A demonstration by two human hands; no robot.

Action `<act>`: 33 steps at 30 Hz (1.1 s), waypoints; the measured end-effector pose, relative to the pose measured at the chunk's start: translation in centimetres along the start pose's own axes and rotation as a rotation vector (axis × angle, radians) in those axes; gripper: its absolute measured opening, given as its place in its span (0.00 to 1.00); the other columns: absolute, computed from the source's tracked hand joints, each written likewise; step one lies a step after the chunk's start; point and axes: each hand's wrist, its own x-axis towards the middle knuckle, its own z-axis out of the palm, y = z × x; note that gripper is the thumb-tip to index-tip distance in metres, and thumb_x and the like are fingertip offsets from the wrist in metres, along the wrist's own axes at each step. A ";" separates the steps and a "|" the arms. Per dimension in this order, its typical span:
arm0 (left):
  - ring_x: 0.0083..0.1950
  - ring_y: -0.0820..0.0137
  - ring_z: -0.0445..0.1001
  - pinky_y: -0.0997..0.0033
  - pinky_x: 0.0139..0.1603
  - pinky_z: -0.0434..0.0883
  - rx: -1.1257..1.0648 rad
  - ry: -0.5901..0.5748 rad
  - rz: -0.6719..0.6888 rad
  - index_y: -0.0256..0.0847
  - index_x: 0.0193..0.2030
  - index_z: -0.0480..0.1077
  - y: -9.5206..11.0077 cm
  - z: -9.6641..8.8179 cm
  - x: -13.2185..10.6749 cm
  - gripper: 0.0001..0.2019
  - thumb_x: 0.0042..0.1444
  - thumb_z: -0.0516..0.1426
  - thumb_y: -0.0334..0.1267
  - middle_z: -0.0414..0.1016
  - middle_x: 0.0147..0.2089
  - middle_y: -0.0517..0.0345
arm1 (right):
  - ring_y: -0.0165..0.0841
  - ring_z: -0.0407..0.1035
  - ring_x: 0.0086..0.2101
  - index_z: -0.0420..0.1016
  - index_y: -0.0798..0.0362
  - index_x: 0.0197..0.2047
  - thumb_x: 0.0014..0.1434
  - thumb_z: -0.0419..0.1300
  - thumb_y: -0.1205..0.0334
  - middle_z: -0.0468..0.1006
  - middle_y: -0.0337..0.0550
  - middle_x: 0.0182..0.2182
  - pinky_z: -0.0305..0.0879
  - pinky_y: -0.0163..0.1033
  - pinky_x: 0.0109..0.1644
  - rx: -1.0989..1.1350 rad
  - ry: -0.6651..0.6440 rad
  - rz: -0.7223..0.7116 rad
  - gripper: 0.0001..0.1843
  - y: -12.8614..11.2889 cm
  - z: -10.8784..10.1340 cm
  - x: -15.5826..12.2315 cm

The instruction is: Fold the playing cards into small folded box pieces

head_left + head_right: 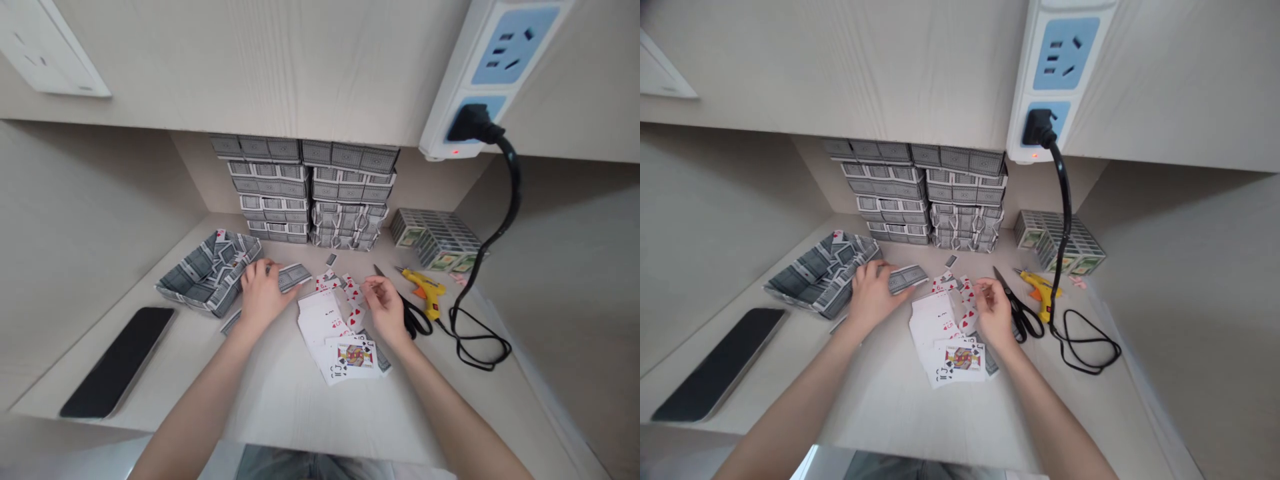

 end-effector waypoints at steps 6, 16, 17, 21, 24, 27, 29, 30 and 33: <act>0.50 0.50 0.57 0.52 0.46 0.58 0.297 -0.053 -0.116 0.36 0.45 0.69 0.0 -1.4 -0.7 0.24 0.48 0.53 0.53 0.61 0.48 0.42 | 0.31 0.64 0.26 0.69 0.52 0.37 0.55 0.54 0.55 0.71 0.40 0.27 0.62 0.36 0.30 -0.158 -0.052 -0.105 0.11 -0.8 0.2 -0.6; 0.52 0.46 0.55 0.46 0.47 0.55 0.370 -0.016 -0.171 0.32 0.49 0.67 -0.2 -0.4 -1.2 0.23 0.47 0.55 0.43 0.58 0.55 0.37 | 0.28 0.59 0.23 0.70 0.51 0.34 0.50 0.61 0.55 0.70 0.37 0.26 0.56 0.34 0.27 -0.305 -0.450 -0.193 0.11 -3.6 -1.0 -1.0; 0.54 0.45 0.55 0.45 0.48 0.54 0.333 0.008 -0.159 0.33 0.52 0.64 0.0 -0.4 -1.1 0.25 0.48 0.55 0.43 0.57 0.56 0.37 | 0.30 0.62 0.27 0.70 0.51 0.35 0.45 0.65 0.54 0.71 0.38 0.29 0.58 0.34 0.31 -0.346 -0.608 -0.203 0.15 -3.9 -1.1 -1.1; 0.58 0.51 0.54 0.50 0.54 0.55 0.034 -0.015 0.057 0.38 0.56 0.61 1.0 -0.5 -1.0 0.24 0.52 0.53 0.45 0.58 0.56 0.42 | 0.39 0.61 0.41 0.68 0.50 0.41 0.27 0.72 0.52 0.68 0.42 0.39 0.59 0.38 0.42 -0.538 -0.898 -0.220 0.36 -4.2 -1.2 -1.8; 0.62 0.57 0.52 0.55 0.59 0.54 -0.222 -0.201 0.318 0.41 0.57 0.58 2.2 -0.3 -1.7 0.28 0.52 0.52 0.51 0.56 0.59 0.46 | 0.40 0.58 0.43 0.65 0.50 0.45 0.27 0.72 0.51 0.65 0.43 0.42 0.57 0.40 0.44 -0.643 -0.959 -0.225 0.40 -4.0 -1.2 -2.2; 0.65 0.56 0.45 0.53 0.62 0.49 -0.325 -0.394 0.431 0.40 0.61 0.53 3.4 0.4 -3.0 0.38 0.47 0.52 0.60 0.49 0.64 0.45 | 0.40 0.58 0.41 0.64 0.51 0.43 0.29 0.71 0.51 0.67 0.43 0.39 0.56 0.40 0.43 -0.678 -0.915 -0.207 0.36 -3.8 -1.0 -2.1; 0.66 0.55 0.42 0.50 0.63 0.47 -0.343 -0.480 0.444 0.38 0.62 0.50 4.0 1.0 -3.8 0.41 0.46 0.51 0.63 0.47 0.65 0.43 | 0.39 0.60 0.38 0.64 0.52 0.40 0.30 0.72 0.53 0.68 0.43 0.36 0.56 0.40 0.41 -0.688 -0.853 -0.184 0.33 -3.7 -0.8 -2.0; 0.66 0.54 0.42 0.48 0.63 0.45 -0.342 -0.504 0.452 0.38 0.62 0.49 4.1 1.3 -4.1 0.43 0.45 0.50 0.64 0.46 0.65 0.41 | 0.38 0.60 0.37 0.64 0.52 0.39 0.31 0.72 0.55 0.68 0.42 0.34 0.56 0.40 0.40 -0.690 -0.821 -0.173 0.31 -3.7 -0.7 -1.9; 0.67 0.51 0.40 0.46 0.63 0.40 -0.333 -0.544 0.482 0.36 0.63 0.46 4.2 2.0 -4.2 0.51 0.37 0.53 0.67 0.45 0.66 0.39 | 0.36 0.63 0.35 0.64 0.52 0.36 0.34 0.70 0.61 0.69 0.40 0.33 0.57 0.38 0.39 -0.643 -0.732 -0.130 0.26 -3.4 -0.3 -1.9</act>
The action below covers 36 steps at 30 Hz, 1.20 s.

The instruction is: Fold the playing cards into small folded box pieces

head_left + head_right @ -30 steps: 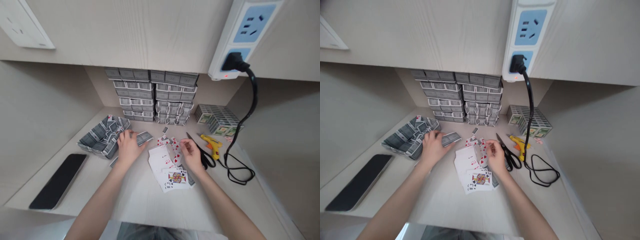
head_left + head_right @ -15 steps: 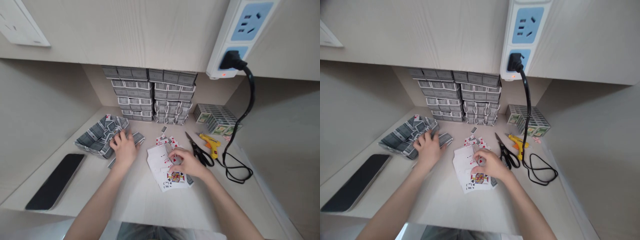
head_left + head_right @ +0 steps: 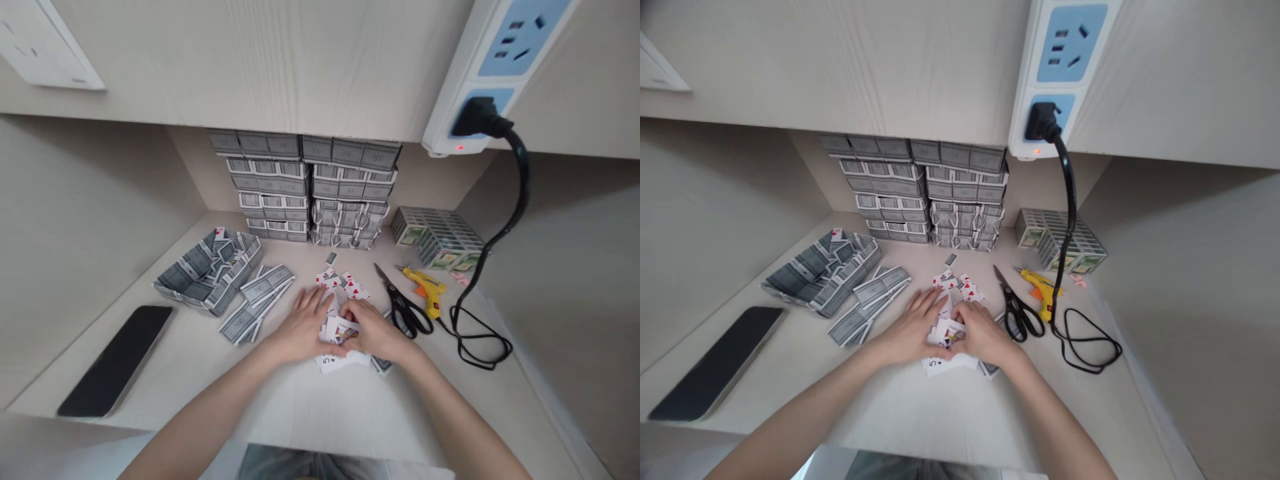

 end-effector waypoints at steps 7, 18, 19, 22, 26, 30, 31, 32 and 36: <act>0.66 0.51 0.41 0.46 0.63 0.39 -0.034 -0.078 0.020 0.39 0.63 0.47 -1.2 -0.9 0.2 0.54 0.31 0.60 0.63 0.47 0.66 0.42 | 0.33 0.68 0.32 0.65 0.51 0.40 0.41 0.66 0.62 0.74 0.36 0.29 0.61 0.36 0.37 0.304 0.189 0.100 0.22 0.8 0.5 0.5; 0.64 0.57 0.50 0.48 0.63 0.45 -0.035 0.163 0.034 0.46 0.56 0.61 -1.2 -1.8 0.2 0.29 0.47 0.59 0.49 0.59 0.60 0.50 | 0.31 0.67 0.24 0.68 0.55 0.29 0.44 0.63 0.54 0.74 0.38 0.23 0.60 0.34 0.25 0.660 0.327 0.272 0.14 1.6 0.6 1.2; 0.64 0.57 0.50 0.48 0.63 0.47 -0.055 0.198 0.044 0.46 0.55 0.62 -1.0 -1.8 0.3 0.27 0.48 0.59 0.48 0.61 0.59 0.51 | 0.31 0.67 0.24 0.67 0.55 0.29 0.44 0.62 0.53 0.74 0.37 0.23 0.60 0.34 0.25 0.717 0.331 0.268 0.14 1.5 0.6 1.3; 0.60 0.60 0.55 0.52 0.59 0.55 -0.127 0.324 0.048 0.46 0.48 0.67 -0.5 -1.5 0.6 0.16 0.52 0.56 0.44 0.66 0.53 0.53 | 0.30 0.65 0.23 0.67 0.54 0.30 0.45 0.62 0.52 0.72 0.36 0.23 0.60 0.34 0.26 0.824 0.347 0.232 0.15 1.1 0.8 1.4; 0.51 0.66 0.63 0.59 0.53 0.62 -0.187 0.417 0.011 0.43 0.37 0.70 -0.4 -0.9 0.8 0.07 0.54 0.55 0.41 0.71 0.44 0.55 | 0.32 0.65 0.28 0.71 0.55 0.28 0.45 0.63 0.53 0.72 0.40 0.26 0.62 0.36 0.31 0.674 0.441 0.167 0.13 1.1 0.4 1.3; 0.44 0.67 0.65 0.62 0.47 0.64 -0.151 0.449 -0.112 0.41 0.31 0.70 -0.7 -0.5 0.9 0.07 0.53 0.55 0.41 0.71 0.38 0.56 | 0.35 0.65 0.34 0.74 0.55 0.24 0.44 0.64 0.54 0.71 0.44 0.32 0.61 0.39 0.38 0.477 0.604 0.124 0.12 1.6 -0.5 1.2; 0.42 0.67 0.65 0.62 0.46 0.64 -0.130 0.449 -0.150 0.41 0.30 0.69 -0.8 -0.4 0.9 0.07 0.53 0.54 0.41 0.71 0.37 0.57 | 0.35 0.65 0.34 0.74 0.55 0.24 0.45 0.64 0.53 0.72 0.44 0.33 0.61 0.39 0.38 0.484 0.633 0.133 0.12 1.7 -0.7 1.2; 0.41 0.67 0.65 0.62 0.46 0.64 -0.111 0.447 -0.184 0.40 0.29 0.69 -0.9 -0.4 0.9 0.08 0.54 0.54 0.41 0.71 0.36 0.57 | 0.35 0.66 0.34 0.75 0.55 0.26 0.45 0.63 0.53 0.72 0.44 0.33 0.61 0.39 0.38 0.526 0.657 0.150 0.13 1.8 -0.9 1.2; 0.44 0.64 0.65 0.61 0.48 0.63 -0.086 0.526 -0.267 0.39 0.38 0.69 -1.1 -0.8 1.0 0.09 0.54 0.54 0.40 0.69 0.39 0.54 | 0.32 0.68 0.27 0.73 0.55 0.34 0.46 0.63 0.51 0.75 0.41 0.28 0.64 0.37 0.31 0.892 0.671 0.275 0.17 1.8 -0.7 1.3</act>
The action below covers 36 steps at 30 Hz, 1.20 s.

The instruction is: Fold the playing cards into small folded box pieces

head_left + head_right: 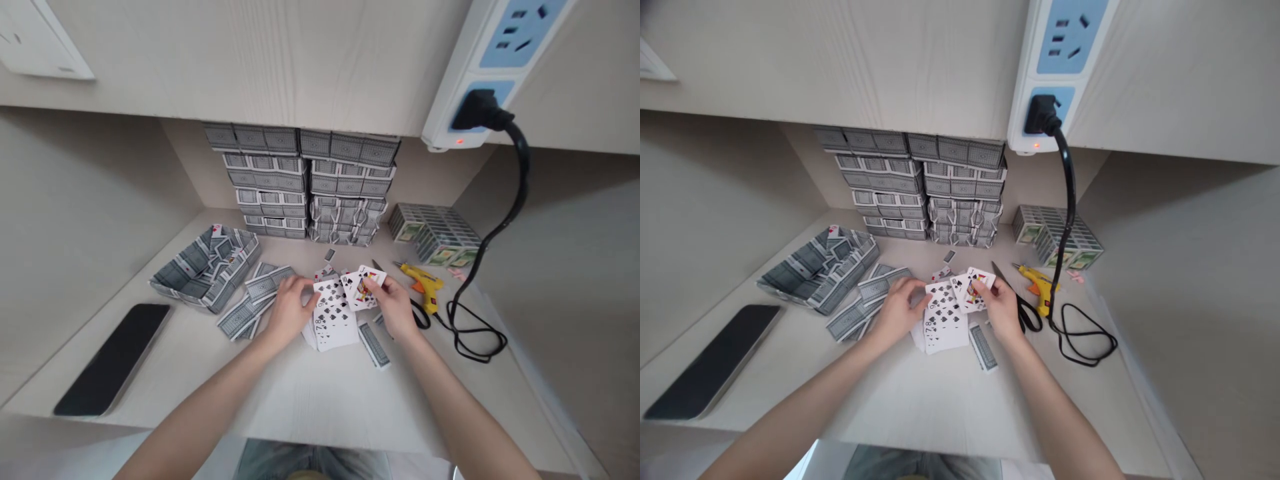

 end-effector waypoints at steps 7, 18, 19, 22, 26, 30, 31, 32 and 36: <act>0.36 0.70 0.71 0.69 0.38 0.69 -0.403 -0.234 -0.031 0.41 0.45 0.67 1.0 -0.6 -0.1 0.15 0.54 0.53 0.45 0.72 0.37 0.56 | 0.30 0.71 0.24 0.71 0.55 0.34 0.45 0.65 0.53 0.77 0.42 0.28 0.67 0.35 0.28 0.222 -0.154 0.177 0.17 -0.2 1.7 -1.3; 0.26 0.69 0.74 0.70 0.29 0.72 -0.932 -0.370 -0.373 0.36 0.39 0.64 1.5 1.0 -0.6 0.17 0.52 0.54 0.48 0.74 0.25 0.58 | 0.24 0.55 0.13 0.68 0.54 0.27 0.50 0.58 0.45 0.65 0.32 0.13 0.51 0.31 0.16 0.056 -0.280 0.147 0.19 0.9 3.1 -2.7; 0.26 0.70 0.74 0.70 0.28 0.72 -0.920 -0.344 -0.379 0.36 0.39 0.64 1.5 1.0 -0.6 0.17 0.52 0.54 0.49 0.74 0.25 0.58 | 0.24 0.56 0.14 0.69 0.54 0.26 0.50 0.58 0.45 0.66 0.33 0.14 0.53 0.32 0.17 0.043 -0.291 0.137 0.19 0.9 3.1 -2.7; 0.24 0.71 0.72 0.73 0.26 0.69 -0.826 -0.269 -0.354 0.36 0.34 0.67 1.4 0.5 -0.4 0.16 0.50 0.55 0.49 0.73 0.23 0.59 | 0.29 0.65 0.22 0.73 0.54 0.32 0.48 0.61 0.46 0.75 0.40 0.26 0.62 0.34 0.24 0.049 -0.267 0.092 0.18 0.4 3.0 -2.4; 0.20 0.75 0.67 0.77 0.21 0.63 -0.712 -0.333 -0.309 0.36 0.25 0.67 1.2 -0.8 0.0 0.16 0.48 0.57 0.50 0.70 0.18 0.62 | 0.35 0.70 0.32 0.74 0.52 0.39 0.44 0.64 0.48 0.78 0.43 0.34 0.67 0.39 0.35 0.123 -0.196 0.092 0.21 -0.2 2.4 -1.9; 0.15 0.79 0.59 0.79 0.17 0.56 -0.658 -0.285 -0.318 0.37 0.21 0.64 1.2 -1.1 0.2 0.19 0.49 0.55 0.52 0.62 0.13 0.66 | 0.33 0.70 0.27 0.75 0.53 0.31 0.41 0.66 0.49 0.78 0.41 0.27 0.67 0.39 0.32 0.087 -0.216 0.141 0.17 0.0 2.2 -1.8; 0.15 0.79 0.58 0.79 0.16 0.55 -0.652 -0.269 -0.330 0.37 0.20 0.64 1.2 -1.1 0.2 0.19 0.49 0.54 0.52 0.61 0.12 0.67 | 0.33 0.69 0.26 0.75 0.53 0.31 0.41 0.66 0.50 0.78 0.41 0.26 0.66 0.38 0.31 0.089 -0.222 0.142 0.17 0.1 2.2 -1.8; 0.14 0.79 0.57 0.79 0.17 0.54 -0.646 -0.258 -0.338 0.37 0.20 0.63 1.1 -1.0 0.3 0.20 0.50 0.54 0.52 0.60 0.11 0.67 | 0.33 0.69 0.26 0.75 0.53 0.30 0.40 0.67 0.50 0.78 0.41 0.26 0.66 0.38 0.31 0.094 -0.227 0.137 0.17 0.2 2.3 -1.8; 0.15 0.79 0.57 0.78 0.19 0.56 -0.566 -0.224 -0.316 0.37 0.15 0.60 0.8 -0.5 0.4 0.23 0.52 0.51 0.52 0.58 0.11 0.67 | 0.32 0.70 0.26 0.73 0.53 0.31 0.39 0.68 0.53 0.78 0.40 0.28 0.66 0.37 0.32 0.133 -0.255 0.132 0.16 0.6 2.5 -1.9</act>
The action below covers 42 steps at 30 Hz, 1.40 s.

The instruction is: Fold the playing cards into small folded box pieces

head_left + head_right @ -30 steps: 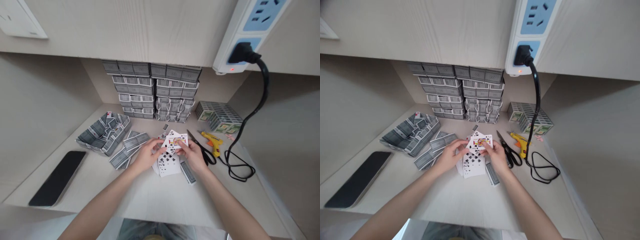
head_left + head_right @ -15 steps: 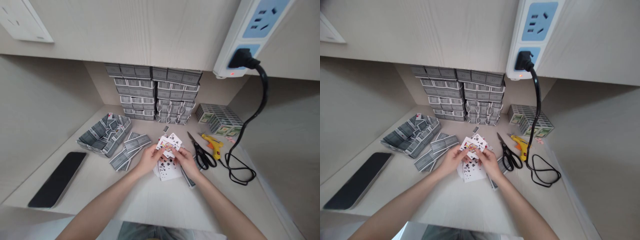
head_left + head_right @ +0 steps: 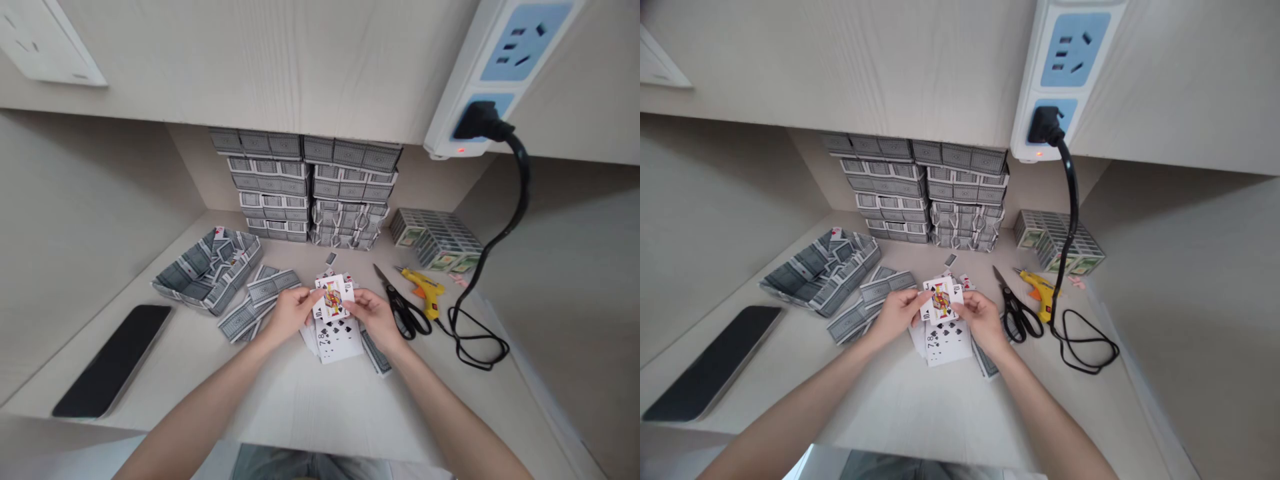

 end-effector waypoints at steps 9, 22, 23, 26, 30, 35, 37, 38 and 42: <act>0.17 0.77 0.60 0.79 0.18 0.57 0.003 -0.070 0.072 0.38 0.27 0.64 -0.3 0.2 0.4 0.16 0.55 0.50 0.49 0.62 0.15 0.67 | 0.34 0.73 0.29 0.71 0.53 0.33 0.41 0.68 0.55 0.79 0.41 0.29 0.68 0.38 0.35 0.048 -0.030 0.040 0.17 -1.0 0.1 0.6; 0.17 0.80 0.57 0.79 0.19 0.54 -0.265 -0.120 -0.107 0.33 0.29 0.70 1.4 -1.2 3.9 0.16 0.43 0.60 0.47 0.63 0.15 0.65 | 0.38 0.74 0.28 0.76 0.56 0.33 0.36 0.70 0.55 0.80 0.45 0.29 0.71 0.39 0.30 0.050 0.062 0.091 0.20 -2.2 0.2 3.1; 0.17 0.80 0.56 0.79 0.19 0.54 -0.253 -0.139 -0.108 0.33 0.28 0.70 1.2 -1.3 3.9 0.16 0.43 0.60 0.48 0.63 0.15 0.65 | 0.39 0.75 0.29 0.76 0.56 0.33 0.36 0.70 0.55 0.80 0.46 0.29 0.71 0.39 0.30 0.055 0.068 0.092 0.20 -1.7 0.2 3.1; 0.16 0.81 0.54 0.78 0.18 0.52 -0.220 -0.136 -0.119 0.33 0.27 0.70 0.5 -1.5 3.6 0.17 0.41 0.60 0.49 0.60 0.14 0.67 | 0.38 0.75 0.29 0.76 0.56 0.33 0.37 0.69 0.55 0.80 0.45 0.29 0.71 0.38 0.30 0.054 0.073 0.094 0.19 -0.5 0.4 2.8; 0.17 0.81 0.54 0.79 0.19 0.52 -0.217 -0.092 -0.141 0.33 0.27 0.70 -0.3 -1.4 3.6 0.18 0.40 0.60 0.49 0.59 0.13 0.68 | 0.37 0.75 0.29 0.76 0.56 0.32 0.38 0.69 0.56 0.80 0.45 0.30 0.72 0.38 0.32 0.077 0.029 0.134 0.17 0.1 0.9 2.5; 0.17 0.80 0.53 0.79 0.19 0.51 -0.185 -0.132 -0.143 0.33 0.28 0.71 -1.1 -1.5 3.8 0.19 0.41 0.59 0.51 0.59 0.14 0.67 | 0.36 0.75 0.28 0.77 0.56 0.31 0.39 0.69 0.56 0.81 0.44 0.29 0.72 0.38 0.34 0.103 0.009 0.152 0.16 0.2 1.1 2.2; 0.17 0.80 0.52 0.78 0.18 0.50 -0.152 -0.180 -0.141 0.33 0.28 0.71 -1.1 -1.6 3.7 0.20 0.42 0.59 0.52 0.58 0.14 0.68 | 0.36 0.75 0.28 0.77 0.56 0.31 0.39 0.69 0.56 0.81 0.45 0.29 0.72 0.38 0.33 0.109 0.005 0.147 0.16 0.3 1.0 2.2; 0.16 0.80 0.52 0.78 0.18 0.50 -0.138 -0.194 -0.142 0.33 0.27 0.71 -1.1 -1.7 3.7 0.20 0.42 0.58 0.52 0.58 0.13 0.68 | 0.36 0.75 0.27 0.77 0.56 0.31 0.39 0.69 0.56 0.81 0.45 0.29 0.72 0.38 0.32 0.110 0.001 0.144 0.16 0.4 1.0 2.2; 0.16 0.80 0.53 0.78 0.19 0.51 -0.110 -0.176 -0.150 0.33 0.24 0.70 -0.8 -1.9 3.6 0.20 0.41 0.58 0.53 0.58 0.13 0.68 | 0.36 0.75 0.28 0.77 0.56 0.31 0.38 0.69 0.55 0.81 0.45 0.29 0.72 0.38 0.33 0.101 -0.007 0.145 0.17 0.5 0.8 2.4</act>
